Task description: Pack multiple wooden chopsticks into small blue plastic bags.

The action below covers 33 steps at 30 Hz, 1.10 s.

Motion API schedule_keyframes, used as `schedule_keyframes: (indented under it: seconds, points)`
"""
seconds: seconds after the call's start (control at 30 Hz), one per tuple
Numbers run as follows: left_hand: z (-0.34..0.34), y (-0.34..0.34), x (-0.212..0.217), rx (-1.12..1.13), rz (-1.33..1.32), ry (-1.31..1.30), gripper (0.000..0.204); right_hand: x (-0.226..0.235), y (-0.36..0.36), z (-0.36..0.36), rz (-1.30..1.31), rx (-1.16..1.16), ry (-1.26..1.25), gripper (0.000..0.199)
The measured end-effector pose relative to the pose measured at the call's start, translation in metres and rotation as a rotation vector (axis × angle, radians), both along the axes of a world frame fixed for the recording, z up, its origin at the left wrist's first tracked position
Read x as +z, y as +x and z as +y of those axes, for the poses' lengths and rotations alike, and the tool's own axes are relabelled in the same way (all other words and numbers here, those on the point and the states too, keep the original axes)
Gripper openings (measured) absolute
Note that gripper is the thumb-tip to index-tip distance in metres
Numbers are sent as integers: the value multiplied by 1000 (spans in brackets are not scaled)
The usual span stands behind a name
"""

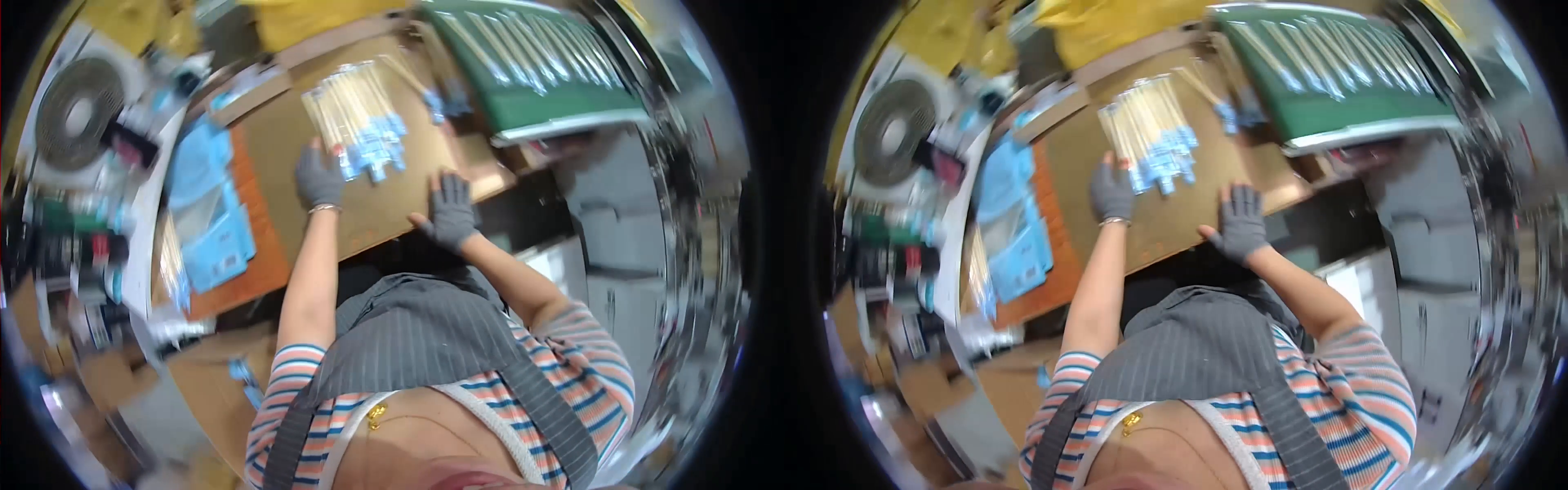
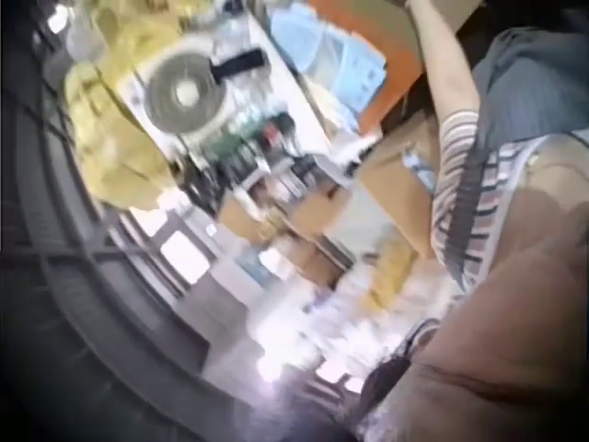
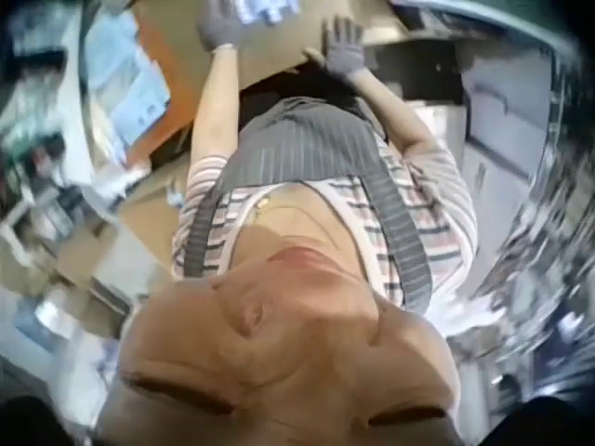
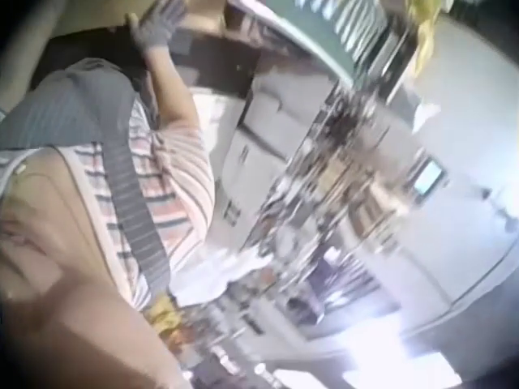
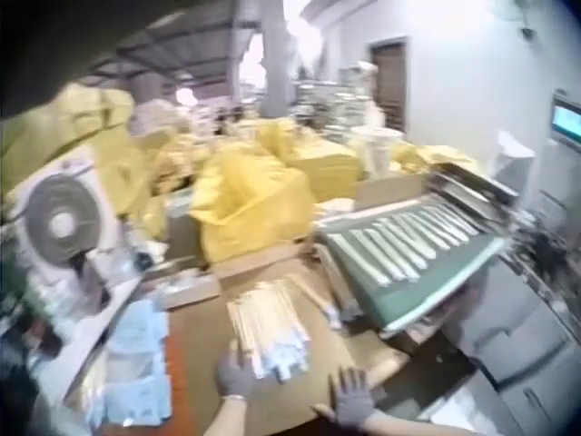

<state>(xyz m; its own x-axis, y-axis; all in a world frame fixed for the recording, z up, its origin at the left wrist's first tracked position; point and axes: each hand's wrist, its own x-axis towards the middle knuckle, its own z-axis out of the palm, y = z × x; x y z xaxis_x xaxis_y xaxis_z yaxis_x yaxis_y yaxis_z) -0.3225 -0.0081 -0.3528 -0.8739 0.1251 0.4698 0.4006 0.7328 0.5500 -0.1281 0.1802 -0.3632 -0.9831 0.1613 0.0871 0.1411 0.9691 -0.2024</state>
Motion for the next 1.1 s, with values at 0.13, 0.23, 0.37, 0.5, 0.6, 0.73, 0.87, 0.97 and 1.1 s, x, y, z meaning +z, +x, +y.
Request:
schedule_keyframes:
  seconds: [0.13,0.23,0.37,0.5,0.6,0.73,0.87,0.97,1.1]
  points:
    - [13,-12,-23,-99,198,-84,49,1,2,2,23,-50,-41,92]
    - [19,-10,-34,-184,26,-52,57,-3,11,6,60,-74,-66,91]
    - [17,-7,-31,-225,30,-35,57,-8,11,5,114,-80,-43,91]
    - [20,-5,-27,-168,12,-158,55,-4,13,4,22,-97,-124,93]
    - [12,-11,-34,-180,37,-179,56,-19,8,4,6,-90,-242,98]
    - [1,-19,-44,-225,37,-144,54,-19,7,3,35,-57,-251,106]
    - [13,-11,-33,-211,4,-104,55,-25,9,5,66,-49,-218,111]
    - [10,-13,-35,-216,-12,-79,55,-18,8,5,20,-47,-208,111]
    - [10,-12,-33,-213,-22,-79,56,-24,7,6,49,-39,-190,111]
